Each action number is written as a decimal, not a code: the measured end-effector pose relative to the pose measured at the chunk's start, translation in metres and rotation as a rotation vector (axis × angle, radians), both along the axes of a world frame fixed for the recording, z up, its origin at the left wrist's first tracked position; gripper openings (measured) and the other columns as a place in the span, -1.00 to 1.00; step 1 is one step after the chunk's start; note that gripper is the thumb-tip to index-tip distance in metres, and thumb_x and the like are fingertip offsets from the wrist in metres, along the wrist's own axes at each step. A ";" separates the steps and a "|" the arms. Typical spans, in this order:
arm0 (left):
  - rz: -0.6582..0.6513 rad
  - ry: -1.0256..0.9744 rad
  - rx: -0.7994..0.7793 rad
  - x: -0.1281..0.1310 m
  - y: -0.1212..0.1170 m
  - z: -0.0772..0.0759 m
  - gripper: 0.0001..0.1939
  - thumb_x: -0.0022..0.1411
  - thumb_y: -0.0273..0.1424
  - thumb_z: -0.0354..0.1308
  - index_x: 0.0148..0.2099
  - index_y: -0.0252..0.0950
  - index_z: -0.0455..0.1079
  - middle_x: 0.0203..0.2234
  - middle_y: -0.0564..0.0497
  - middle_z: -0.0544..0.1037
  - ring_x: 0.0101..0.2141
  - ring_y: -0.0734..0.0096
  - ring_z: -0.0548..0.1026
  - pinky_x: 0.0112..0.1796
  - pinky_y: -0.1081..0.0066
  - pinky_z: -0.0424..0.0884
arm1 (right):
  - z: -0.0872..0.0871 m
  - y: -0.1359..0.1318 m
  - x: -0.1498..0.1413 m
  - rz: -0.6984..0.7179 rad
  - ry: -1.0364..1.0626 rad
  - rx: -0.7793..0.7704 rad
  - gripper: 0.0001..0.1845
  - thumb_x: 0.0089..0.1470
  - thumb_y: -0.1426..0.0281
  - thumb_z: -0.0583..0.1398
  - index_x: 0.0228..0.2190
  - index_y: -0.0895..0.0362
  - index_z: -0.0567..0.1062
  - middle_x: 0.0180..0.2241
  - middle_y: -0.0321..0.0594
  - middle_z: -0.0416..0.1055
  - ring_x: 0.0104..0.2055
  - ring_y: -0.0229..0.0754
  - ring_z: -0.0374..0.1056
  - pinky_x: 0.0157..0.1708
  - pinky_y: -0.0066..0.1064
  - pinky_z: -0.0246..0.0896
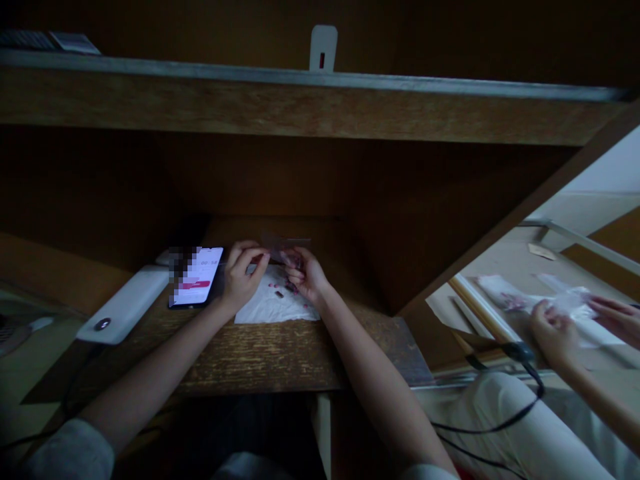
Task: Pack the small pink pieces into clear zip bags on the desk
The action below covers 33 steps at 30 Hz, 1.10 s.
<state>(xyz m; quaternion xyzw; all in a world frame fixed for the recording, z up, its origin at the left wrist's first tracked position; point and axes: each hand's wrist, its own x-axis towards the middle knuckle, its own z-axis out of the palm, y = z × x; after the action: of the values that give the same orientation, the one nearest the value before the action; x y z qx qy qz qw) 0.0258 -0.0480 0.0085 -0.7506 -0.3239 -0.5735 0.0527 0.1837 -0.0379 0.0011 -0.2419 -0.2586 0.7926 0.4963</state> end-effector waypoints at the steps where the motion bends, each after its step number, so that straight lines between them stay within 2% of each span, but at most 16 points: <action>1: 0.001 0.003 0.002 0.000 0.000 0.000 -0.93 0.21 -0.45 0.06 -0.25 -0.29 0.36 -0.31 -0.01 0.39 -0.23 0.42 0.41 -0.29 0.41 0.43 | 0.001 0.000 -0.001 -0.010 -0.017 -0.006 -0.83 0.07 0.34 0.04 -0.49 0.16 0.27 -0.72 -0.47 0.06 -0.78 -0.49 -0.29 -0.82 -0.65 -0.41; 7: -0.027 0.053 0.064 0.001 -0.004 0.002 -0.93 0.19 -0.48 0.05 -0.26 -0.29 0.34 -0.34 -0.02 0.37 -0.27 0.42 0.40 -0.27 0.41 0.40 | -0.001 0.001 -0.004 -0.155 -0.108 0.010 -0.76 0.04 0.31 0.07 -0.58 0.11 0.16 -0.78 -0.53 -0.04 -0.78 -0.47 -0.33 -0.81 -0.61 -0.45; 12: -0.081 0.080 0.087 0.001 -0.008 0.004 -0.93 0.17 -0.51 0.05 -0.27 -0.29 0.33 -0.35 -0.02 0.37 -0.28 0.42 0.38 -0.26 0.41 0.38 | -0.007 0.004 -0.004 -0.212 -0.162 0.030 -0.73 0.02 0.28 0.10 -0.58 0.10 0.14 -0.79 -0.54 -0.06 -0.79 -0.47 -0.32 -0.81 -0.60 -0.46; 18: -0.033 0.067 0.065 -0.001 -0.008 0.006 -0.94 0.17 -0.47 0.02 -0.31 -0.28 0.31 -0.38 -0.02 0.35 -0.31 0.40 0.37 -0.30 0.38 0.37 | -0.007 0.004 -0.003 -0.055 -0.306 0.003 -0.63 0.05 0.20 0.08 -0.63 0.10 0.09 -0.83 -0.54 -0.11 -0.80 -0.48 -0.34 -0.81 -0.59 -0.47; 21: -0.013 0.033 0.044 -0.004 -0.008 0.007 -0.94 0.17 -0.45 0.00 -0.33 -0.28 0.28 -0.39 -0.02 0.34 -0.32 0.38 0.35 -0.31 0.37 0.37 | -0.006 0.003 -0.001 0.018 -0.349 0.022 -0.65 0.07 0.22 0.05 -0.63 0.10 0.11 -0.84 -0.53 -0.11 -0.80 -0.46 -0.34 -0.81 -0.58 -0.47; 26: -0.024 -0.008 0.038 -0.005 -0.009 0.011 -0.94 0.17 -0.46 -0.03 -0.36 -0.27 0.24 -0.42 -0.01 0.32 -0.34 0.38 0.34 -0.34 0.36 0.35 | -0.007 0.002 0.003 0.084 -0.449 0.013 -0.69 0.05 0.23 0.09 -0.61 0.10 0.15 -0.83 -0.54 -0.09 -0.80 -0.46 -0.33 -0.80 -0.59 -0.46; 33: -0.004 -0.102 0.001 -0.008 -0.006 0.012 -0.92 0.17 -0.44 -0.05 -0.39 -0.26 0.21 -0.45 0.02 0.30 -0.35 0.37 0.33 -0.35 0.35 0.31 | -0.003 -0.002 0.002 0.146 -0.590 0.060 -0.59 0.07 0.18 0.07 -0.67 0.10 0.11 -0.83 -0.51 -0.09 -0.80 -0.46 -0.33 -0.82 -0.55 -0.41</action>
<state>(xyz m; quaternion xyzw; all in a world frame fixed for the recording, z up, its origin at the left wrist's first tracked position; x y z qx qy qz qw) 0.0180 -0.0543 0.0201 -0.7209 -0.3243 -0.6115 0.0354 0.1861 -0.0396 -0.0016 -0.4279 -0.4316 0.7136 0.3484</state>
